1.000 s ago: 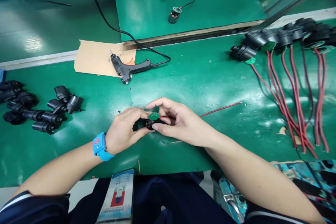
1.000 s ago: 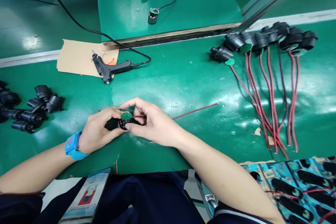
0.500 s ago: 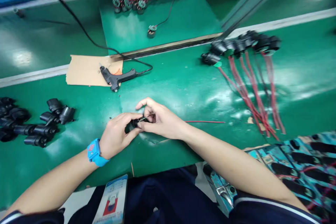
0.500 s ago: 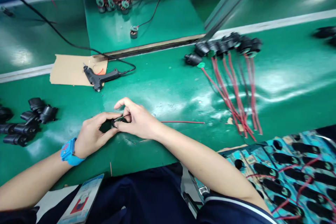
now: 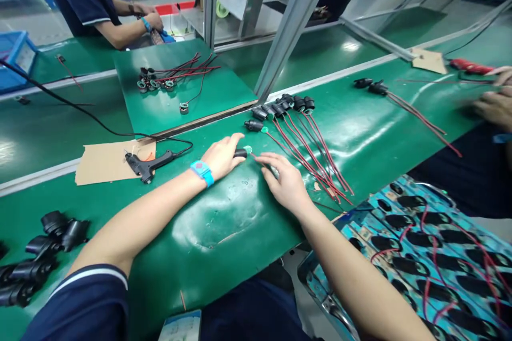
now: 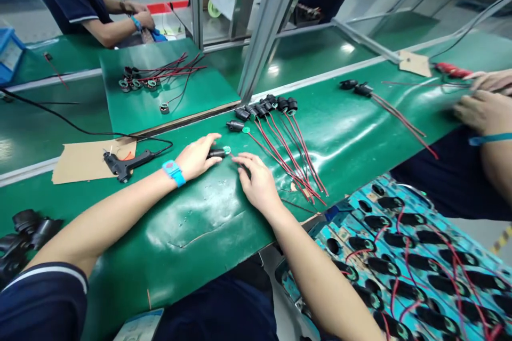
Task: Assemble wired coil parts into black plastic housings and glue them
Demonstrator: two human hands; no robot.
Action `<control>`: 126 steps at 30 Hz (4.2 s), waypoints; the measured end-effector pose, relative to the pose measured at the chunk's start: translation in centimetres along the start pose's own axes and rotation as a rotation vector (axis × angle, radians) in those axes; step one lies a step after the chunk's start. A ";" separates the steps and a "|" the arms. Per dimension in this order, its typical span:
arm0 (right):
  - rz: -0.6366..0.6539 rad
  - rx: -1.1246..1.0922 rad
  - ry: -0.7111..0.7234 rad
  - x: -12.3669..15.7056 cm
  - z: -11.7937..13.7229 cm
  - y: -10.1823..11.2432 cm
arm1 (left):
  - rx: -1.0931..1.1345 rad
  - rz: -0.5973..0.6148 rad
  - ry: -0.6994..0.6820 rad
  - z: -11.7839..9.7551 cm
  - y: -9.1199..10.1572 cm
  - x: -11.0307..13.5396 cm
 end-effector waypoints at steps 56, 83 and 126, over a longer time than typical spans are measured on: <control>0.600 -0.561 0.262 0.5 15.8 -12.0 | 1.382 -0.197 0.570 5.7 3.6 23.5; 0.406 -0.544 0.023 -1.1 12.3 -10.4 | 0.292 -0.262 0.357 6.5 8.1 24.3; 0.651 -0.379 0.208 -0.2 15.4 -11.1 | 0.729 -0.183 0.486 6.1 4.1 23.6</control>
Point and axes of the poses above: each hand's wrist, its own x-axis away from the middle knuckle, its own y-axis out of the back of the hand, z = x × y, the point moved 8 cm from there along -x, towards the middle knuckle, and after that the axes turned 4 degrees about y, right-handed, at the moved point
